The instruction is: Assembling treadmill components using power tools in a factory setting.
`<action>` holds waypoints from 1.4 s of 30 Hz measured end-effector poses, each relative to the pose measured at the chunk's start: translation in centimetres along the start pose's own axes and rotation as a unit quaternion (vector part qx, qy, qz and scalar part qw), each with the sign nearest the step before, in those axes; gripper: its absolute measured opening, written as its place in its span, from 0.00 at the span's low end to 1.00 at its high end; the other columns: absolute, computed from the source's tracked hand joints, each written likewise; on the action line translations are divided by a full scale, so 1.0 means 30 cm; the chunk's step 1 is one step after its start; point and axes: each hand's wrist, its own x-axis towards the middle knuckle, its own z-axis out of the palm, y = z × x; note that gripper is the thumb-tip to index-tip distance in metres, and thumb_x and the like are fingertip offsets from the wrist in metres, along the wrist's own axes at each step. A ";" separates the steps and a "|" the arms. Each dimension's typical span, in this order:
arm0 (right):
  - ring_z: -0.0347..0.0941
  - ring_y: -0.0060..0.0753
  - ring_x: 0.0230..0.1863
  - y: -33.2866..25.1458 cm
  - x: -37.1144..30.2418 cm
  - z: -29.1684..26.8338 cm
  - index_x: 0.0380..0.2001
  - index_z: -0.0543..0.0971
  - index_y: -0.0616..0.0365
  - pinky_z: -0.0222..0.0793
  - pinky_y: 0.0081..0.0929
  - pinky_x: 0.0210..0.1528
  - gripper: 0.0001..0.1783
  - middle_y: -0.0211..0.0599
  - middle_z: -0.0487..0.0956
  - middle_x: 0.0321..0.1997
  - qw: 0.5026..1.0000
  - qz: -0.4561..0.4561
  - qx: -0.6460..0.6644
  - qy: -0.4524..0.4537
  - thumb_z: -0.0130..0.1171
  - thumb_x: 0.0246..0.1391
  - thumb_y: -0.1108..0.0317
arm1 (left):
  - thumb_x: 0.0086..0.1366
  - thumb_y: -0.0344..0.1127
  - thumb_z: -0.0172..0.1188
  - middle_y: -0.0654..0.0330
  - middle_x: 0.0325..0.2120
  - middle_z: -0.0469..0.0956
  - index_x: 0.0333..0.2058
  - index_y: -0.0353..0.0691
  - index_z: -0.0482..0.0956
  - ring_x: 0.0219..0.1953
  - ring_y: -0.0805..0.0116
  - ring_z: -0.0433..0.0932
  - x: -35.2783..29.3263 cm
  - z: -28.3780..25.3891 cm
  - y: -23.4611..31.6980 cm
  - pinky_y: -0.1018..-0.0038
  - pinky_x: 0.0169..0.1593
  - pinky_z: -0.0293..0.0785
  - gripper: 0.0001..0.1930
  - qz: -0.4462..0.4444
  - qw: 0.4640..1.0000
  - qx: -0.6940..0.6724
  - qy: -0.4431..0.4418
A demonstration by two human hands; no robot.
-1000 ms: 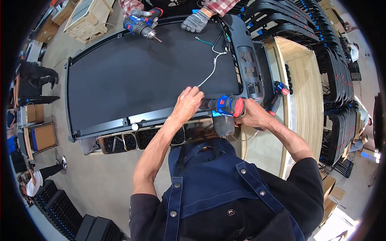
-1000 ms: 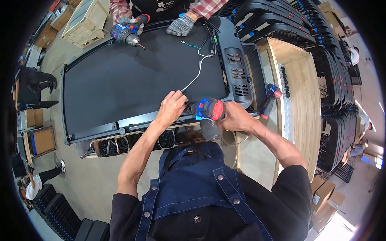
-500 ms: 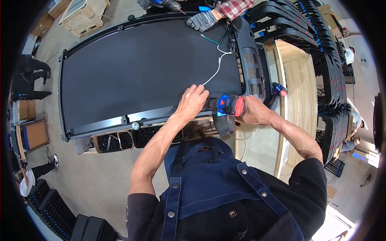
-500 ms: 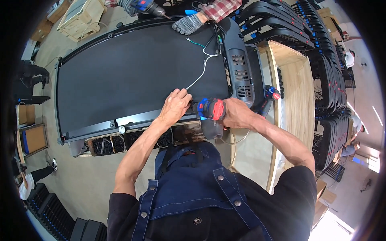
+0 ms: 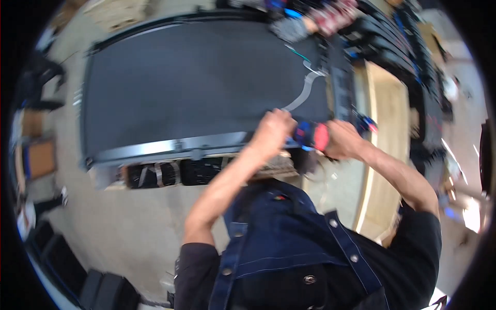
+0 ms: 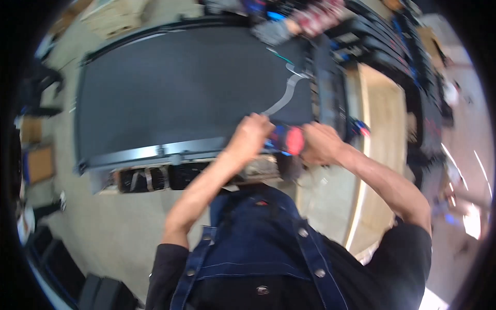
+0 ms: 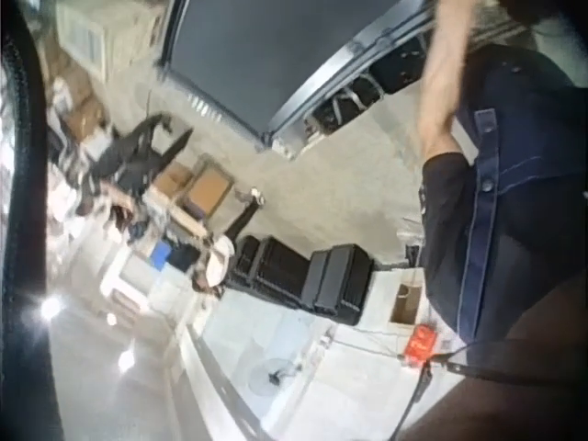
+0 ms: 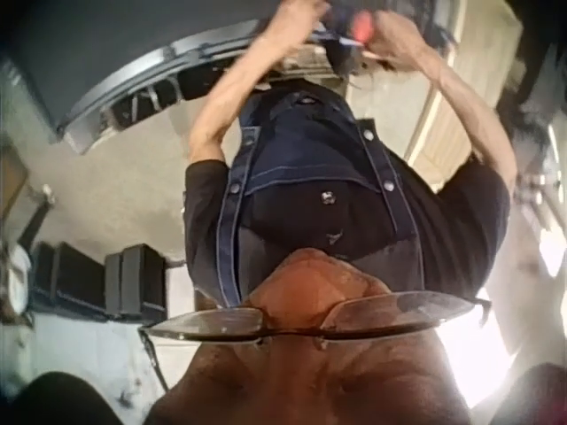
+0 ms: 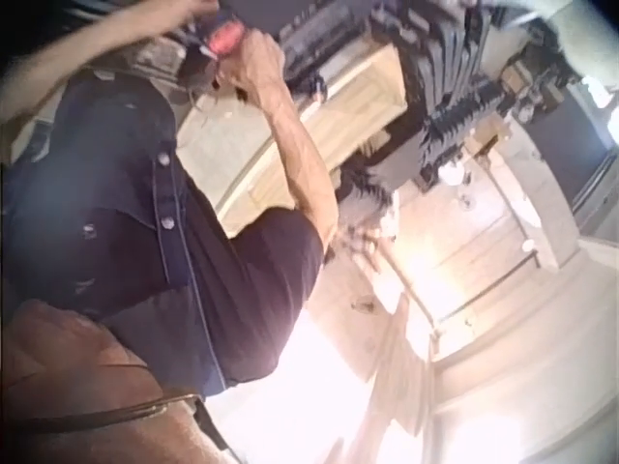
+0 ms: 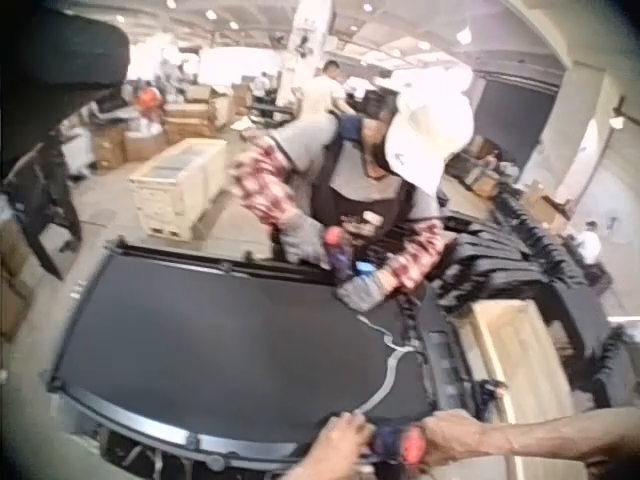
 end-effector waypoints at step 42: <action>0.78 0.24 0.43 0.085 -0.146 0.641 0.49 0.79 0.64 0.75 0.29 0.53 0.26 0.36 0.84 0.43 0.775 -0.265 0.553 0.149 0.74 0.46 0.70 | 0.71 0.40 0.61 0.57 0.40 0.83 0.43 0.39 0.80 0.42 0.64 0.84 -0.428 0.146 0.289 0.72 0.46 0.84 0.11 -0.410 0.398 -0.785 0.241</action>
